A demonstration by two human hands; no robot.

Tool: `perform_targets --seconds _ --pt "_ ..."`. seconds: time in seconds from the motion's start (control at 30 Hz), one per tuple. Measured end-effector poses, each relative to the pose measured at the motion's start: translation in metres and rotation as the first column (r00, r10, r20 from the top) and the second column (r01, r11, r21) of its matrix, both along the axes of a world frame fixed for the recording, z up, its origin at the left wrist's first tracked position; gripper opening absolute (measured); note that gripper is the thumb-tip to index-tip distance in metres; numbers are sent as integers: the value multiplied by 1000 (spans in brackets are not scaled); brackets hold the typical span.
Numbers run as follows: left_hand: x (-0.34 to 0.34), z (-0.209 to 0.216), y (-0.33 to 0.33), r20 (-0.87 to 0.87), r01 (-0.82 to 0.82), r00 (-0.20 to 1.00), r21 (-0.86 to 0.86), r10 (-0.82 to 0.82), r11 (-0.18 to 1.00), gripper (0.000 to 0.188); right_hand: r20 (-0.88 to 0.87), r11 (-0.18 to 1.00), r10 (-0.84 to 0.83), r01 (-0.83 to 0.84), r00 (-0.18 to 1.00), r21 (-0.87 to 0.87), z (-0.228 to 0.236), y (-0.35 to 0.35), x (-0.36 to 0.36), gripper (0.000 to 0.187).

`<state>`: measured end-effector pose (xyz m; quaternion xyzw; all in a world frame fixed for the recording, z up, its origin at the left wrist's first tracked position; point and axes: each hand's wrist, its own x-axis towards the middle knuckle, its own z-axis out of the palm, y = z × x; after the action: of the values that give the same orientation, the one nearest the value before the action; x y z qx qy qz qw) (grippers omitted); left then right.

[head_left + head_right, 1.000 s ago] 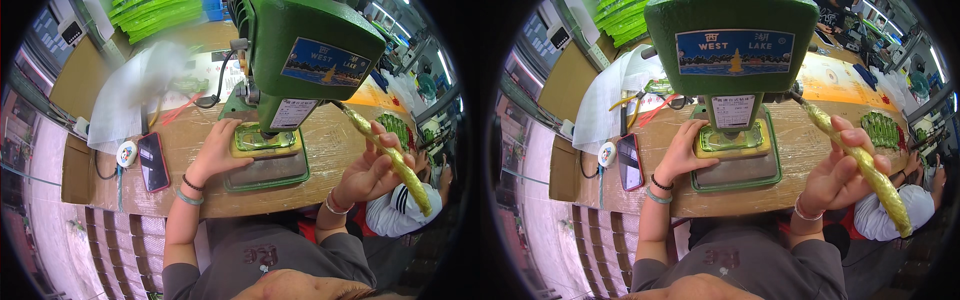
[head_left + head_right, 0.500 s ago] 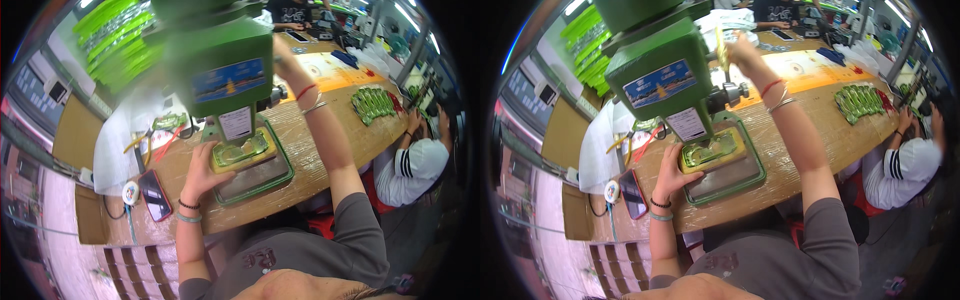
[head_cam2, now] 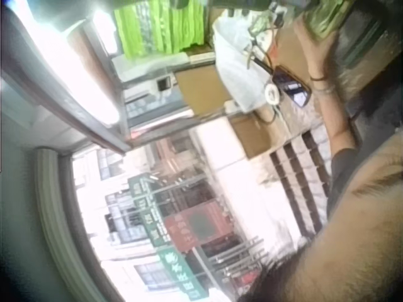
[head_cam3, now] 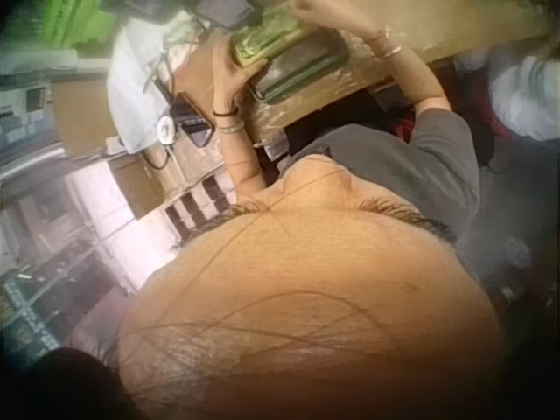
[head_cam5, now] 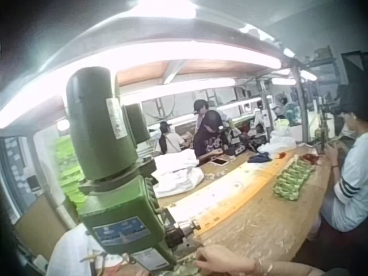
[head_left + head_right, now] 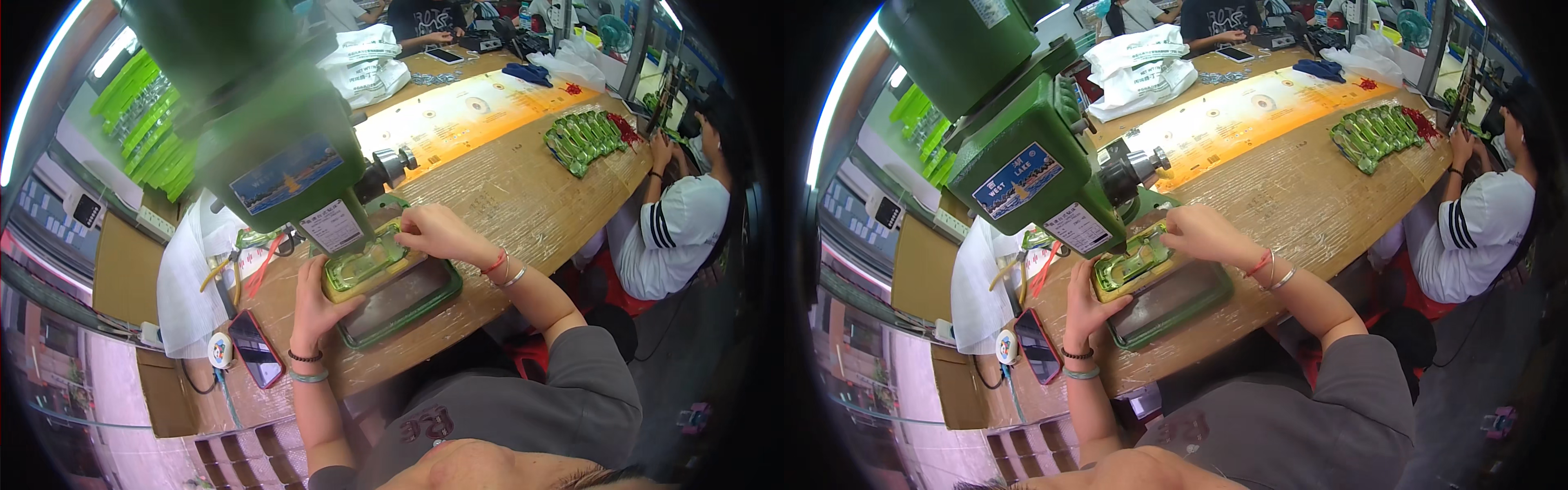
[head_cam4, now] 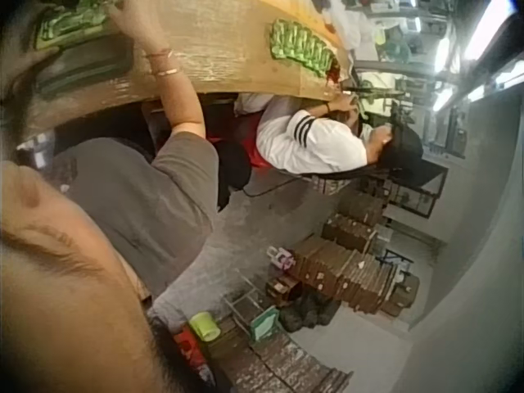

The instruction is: The person repeatedly places small green trays under a green manual press, pulls the lever to seal them, and then removes the sealed trays to place them into a cardboard box. The process is repeated continuously throughout the clip.

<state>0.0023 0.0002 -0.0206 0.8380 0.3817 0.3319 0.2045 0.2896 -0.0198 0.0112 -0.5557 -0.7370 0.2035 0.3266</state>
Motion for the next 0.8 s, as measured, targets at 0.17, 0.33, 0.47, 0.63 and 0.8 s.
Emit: perform_targets --seconds 0.17,0.33,0.47,0.63,0.8 --pt "-4 -5 2 -8 -15 1000 4 15 1000 88 -187 993 -48 66 981 94 15 11 18 12" --pt "-4 -7 1 0 -31 1000 10 31 999 88 -468 973 -214 145 858 -180 30 -6 91 20" --pt "0 -5 -1 -1 -10 1000 23 11 1000 82 -504 874 -484 374 715 -310 -6 -35 180 30" --pt "4 -2 2 -7 18 1000 26 -18 1000 81 -665 621 -691 703 282 -347 -69 -60 252 33" --pt "-14 3 -20 -7 -66 998 39 66 997 93 -208 467 -848 873 487 142 -88 -67 232 41"
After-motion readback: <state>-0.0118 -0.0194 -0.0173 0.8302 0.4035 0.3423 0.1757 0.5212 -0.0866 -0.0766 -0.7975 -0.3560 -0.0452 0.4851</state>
